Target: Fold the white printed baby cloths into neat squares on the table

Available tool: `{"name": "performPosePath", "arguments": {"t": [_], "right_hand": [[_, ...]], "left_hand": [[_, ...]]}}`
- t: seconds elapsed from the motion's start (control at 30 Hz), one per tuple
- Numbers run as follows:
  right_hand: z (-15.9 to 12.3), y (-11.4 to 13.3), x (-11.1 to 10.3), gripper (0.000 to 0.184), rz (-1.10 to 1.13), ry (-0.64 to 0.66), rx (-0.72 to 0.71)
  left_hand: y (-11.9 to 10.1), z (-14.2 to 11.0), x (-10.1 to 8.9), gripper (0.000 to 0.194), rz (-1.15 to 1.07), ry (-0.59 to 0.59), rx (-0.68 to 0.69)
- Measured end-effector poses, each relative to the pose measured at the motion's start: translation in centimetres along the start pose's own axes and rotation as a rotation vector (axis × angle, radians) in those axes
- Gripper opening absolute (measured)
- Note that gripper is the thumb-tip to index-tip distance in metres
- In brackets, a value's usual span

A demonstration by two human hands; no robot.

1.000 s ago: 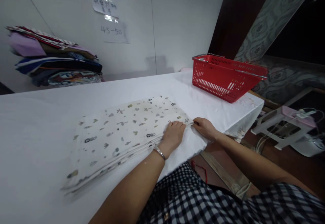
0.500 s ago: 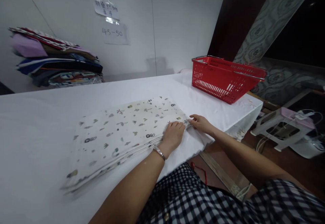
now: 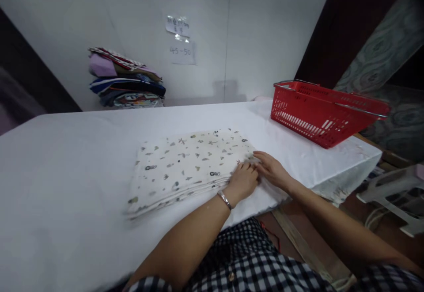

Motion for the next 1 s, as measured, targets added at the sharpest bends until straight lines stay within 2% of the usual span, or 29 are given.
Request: {"name": "performPosePath", "arguments": {"t": [0.13, 0.2, 0.37, 0.5, 0.63, 0.77, 0.9, 1.0], "right_hand": [[-1.0, -0.5, 2.1, 0.05, 0.064, 0.218, -0.018], [-1.6, -1.3, 2.7, 0.051, 0.049, 0.257, -0.028], [-2.3, -1.9, 2.9, 0.055, -0.034, 0.229, -0.124], [-2.3, -1.7, 2.7, 0.056, -0.076, 0.208, -0.165], [-2.0, -0.7, 2.3, 0.056, -0.126, 0.2, -0.189], [-1.2, 1.8, 2.0, 0.059, -0.143, 0.174, -0.268], [-1.2, 3.9, 2.7, 0.059, -0.006, 0.268, -0.348], [-1.6, 4.1, 3.1, 0.058, 0.058, 0.312, -0.354]], "left_hand": [[-0.4, -0.7, -0.4, 0.029, 0.001, 0.028, 0.028], [-0.4, -1.4, -1.1, 0.03, 0.013, 0.018, 0.049], [0.7, -3.7, -3.8, 0.035, 0.045, 0.062, -0.013], [3.3, -6.4, -6.8, 0.029, 0.096, 0.094, -0.166], [6.0, -9.7, -9.3, 0.03, 0.178, 0.069, -0.288], [6.8, -12.2, -9.7, 0.041, 0.212, 0.081, -0.305], [6.7, -13.2, -9.3, 0.045, 0.202, 0.092, -0.311], [6.8, -13.3, -9.4, 0.043, 0.188, 0.109, -0.334]]}}
Point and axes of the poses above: each hand's wrist, its own z-axis towards the middle knuckle, its own x-axis out of the palm, y = z × x, the point moved 4 cm from there along z, towards the middle knuckle, and after that the axes turned 15 degrees about -y, right-handed, at the moved point
